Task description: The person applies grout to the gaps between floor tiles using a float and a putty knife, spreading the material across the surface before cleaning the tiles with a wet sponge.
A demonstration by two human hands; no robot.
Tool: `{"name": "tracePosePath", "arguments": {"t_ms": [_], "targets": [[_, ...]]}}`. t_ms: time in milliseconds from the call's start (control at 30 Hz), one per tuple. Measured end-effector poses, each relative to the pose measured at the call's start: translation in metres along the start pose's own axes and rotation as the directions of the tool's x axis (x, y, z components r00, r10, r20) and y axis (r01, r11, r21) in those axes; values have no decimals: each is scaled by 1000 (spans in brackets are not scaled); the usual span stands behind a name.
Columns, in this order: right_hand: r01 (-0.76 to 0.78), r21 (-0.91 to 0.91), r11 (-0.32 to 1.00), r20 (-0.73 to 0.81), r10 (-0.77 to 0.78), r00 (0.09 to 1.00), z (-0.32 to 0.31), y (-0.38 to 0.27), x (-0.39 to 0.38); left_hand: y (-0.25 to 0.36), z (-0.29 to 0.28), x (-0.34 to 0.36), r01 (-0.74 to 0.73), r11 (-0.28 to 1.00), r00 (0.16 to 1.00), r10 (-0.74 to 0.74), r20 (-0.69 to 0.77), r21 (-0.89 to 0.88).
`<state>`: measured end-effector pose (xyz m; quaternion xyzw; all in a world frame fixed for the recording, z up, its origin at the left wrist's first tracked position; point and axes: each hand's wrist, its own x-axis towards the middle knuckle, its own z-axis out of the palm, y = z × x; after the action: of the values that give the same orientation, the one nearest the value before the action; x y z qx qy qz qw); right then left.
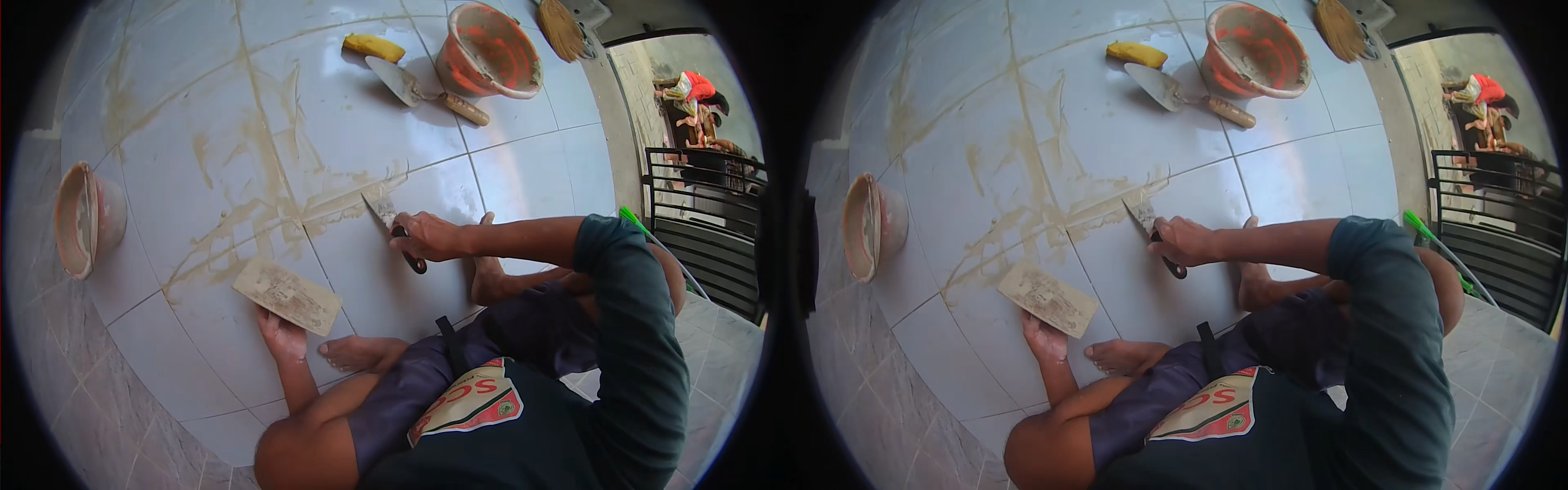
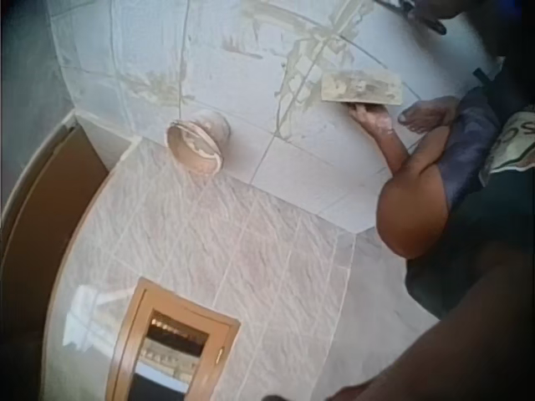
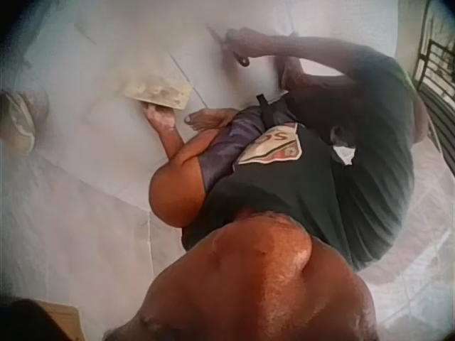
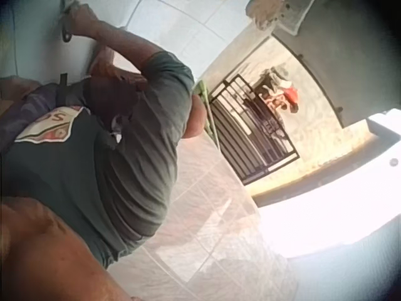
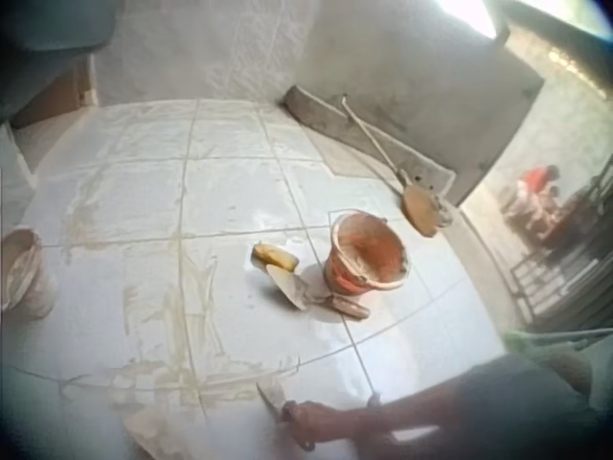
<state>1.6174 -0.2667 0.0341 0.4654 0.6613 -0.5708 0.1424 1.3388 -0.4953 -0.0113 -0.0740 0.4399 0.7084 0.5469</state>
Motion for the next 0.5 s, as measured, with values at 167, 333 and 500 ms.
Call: {"name": "tracePosePath", "arguments": {"t_ms": [167,333,500], "targets": [[385,-526,758,1,-452,892,-172,5,-7,-4,48,-40,-47,998,997,50,-60,45],[205,-562,801,-353,-456,817,-359,-43,-5,1,77,-67,-101,987,980,121,-157,128],[62,-727,683,-236,-335,912,-409,-4,132,-30,143,-92,-89,996,948,86,-306,5]]}}
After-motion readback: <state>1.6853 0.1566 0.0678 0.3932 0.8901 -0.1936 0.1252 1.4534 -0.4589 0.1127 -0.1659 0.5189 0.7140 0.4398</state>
